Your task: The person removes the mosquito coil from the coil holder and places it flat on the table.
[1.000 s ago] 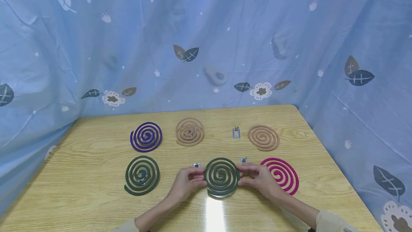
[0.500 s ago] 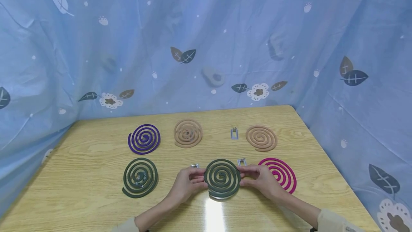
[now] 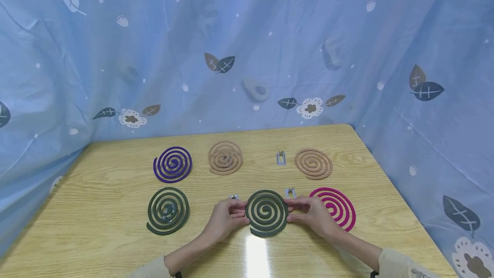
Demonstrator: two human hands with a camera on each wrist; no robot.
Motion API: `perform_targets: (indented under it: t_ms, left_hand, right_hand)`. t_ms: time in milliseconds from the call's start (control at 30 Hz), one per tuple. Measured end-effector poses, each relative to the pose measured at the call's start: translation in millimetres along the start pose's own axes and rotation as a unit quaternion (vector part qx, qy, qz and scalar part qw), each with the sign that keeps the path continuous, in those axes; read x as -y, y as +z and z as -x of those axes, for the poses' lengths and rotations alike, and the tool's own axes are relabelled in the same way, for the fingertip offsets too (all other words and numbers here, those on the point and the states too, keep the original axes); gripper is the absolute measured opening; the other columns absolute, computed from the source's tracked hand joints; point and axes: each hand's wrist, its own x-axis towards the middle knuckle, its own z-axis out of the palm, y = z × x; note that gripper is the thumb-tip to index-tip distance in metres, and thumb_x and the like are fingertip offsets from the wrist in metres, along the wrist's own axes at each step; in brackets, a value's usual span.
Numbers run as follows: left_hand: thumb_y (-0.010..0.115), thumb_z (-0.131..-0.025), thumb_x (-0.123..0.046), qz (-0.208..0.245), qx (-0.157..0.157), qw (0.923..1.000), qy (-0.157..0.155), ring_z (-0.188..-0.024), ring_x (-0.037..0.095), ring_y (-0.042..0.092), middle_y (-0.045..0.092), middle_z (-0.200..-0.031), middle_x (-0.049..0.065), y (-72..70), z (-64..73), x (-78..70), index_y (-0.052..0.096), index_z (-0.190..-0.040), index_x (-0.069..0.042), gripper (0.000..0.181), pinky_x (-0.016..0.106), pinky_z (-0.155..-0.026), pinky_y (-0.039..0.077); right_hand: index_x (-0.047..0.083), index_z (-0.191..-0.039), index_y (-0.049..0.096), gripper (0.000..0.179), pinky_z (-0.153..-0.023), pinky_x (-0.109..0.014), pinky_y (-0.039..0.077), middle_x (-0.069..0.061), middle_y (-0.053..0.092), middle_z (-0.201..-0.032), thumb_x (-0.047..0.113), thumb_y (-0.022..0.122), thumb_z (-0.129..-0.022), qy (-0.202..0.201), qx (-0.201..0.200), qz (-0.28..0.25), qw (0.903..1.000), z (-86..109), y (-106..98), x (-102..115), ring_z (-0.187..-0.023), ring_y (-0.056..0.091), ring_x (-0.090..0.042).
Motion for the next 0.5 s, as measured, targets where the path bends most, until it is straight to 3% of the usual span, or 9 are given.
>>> perform_targets:
  t_ms: [267,500]
  left_hand:
    - [0.076,-0.069,0.014,-0.024,0.007,0.9997,0.005,-0.085,0.029,0.067,0.065,-0.095,0.019,-0.9,-2.9,-6.2,0.063,-0.104,0.016,0.037,0.019,-0.076,0.057]
    - [0.075,-0.069,0.016,-0.029,0.004,0.9996,-0.002,-0.084,0.027,0.067,0.065,-0.094,0.019,1.2,-3.8,-6.6,0.063,-0.103,0.016,0.037,0.02,-0.075,0.058]
  right_hand:
    - [-0.012,-0.111,0.065,0.043,-0.087,-0.008,0.047,-0.015,0.071,-0.094,0.006,0.079,-0.073,0.028,-0.005,0.028,0.9992,-4.2,-2.1,3.6,-0.088,0.066,-0.006]
    - [-0.013,-0.108,0.065,0.042,-0.083,-0.009,0.049,-0.018,0.072,-0.093,0.005,0.08,-0.073,0.018,0.003,0.037,0.9992,-8.4,-4.6,1.9,-0.085,0.067,-0.005]
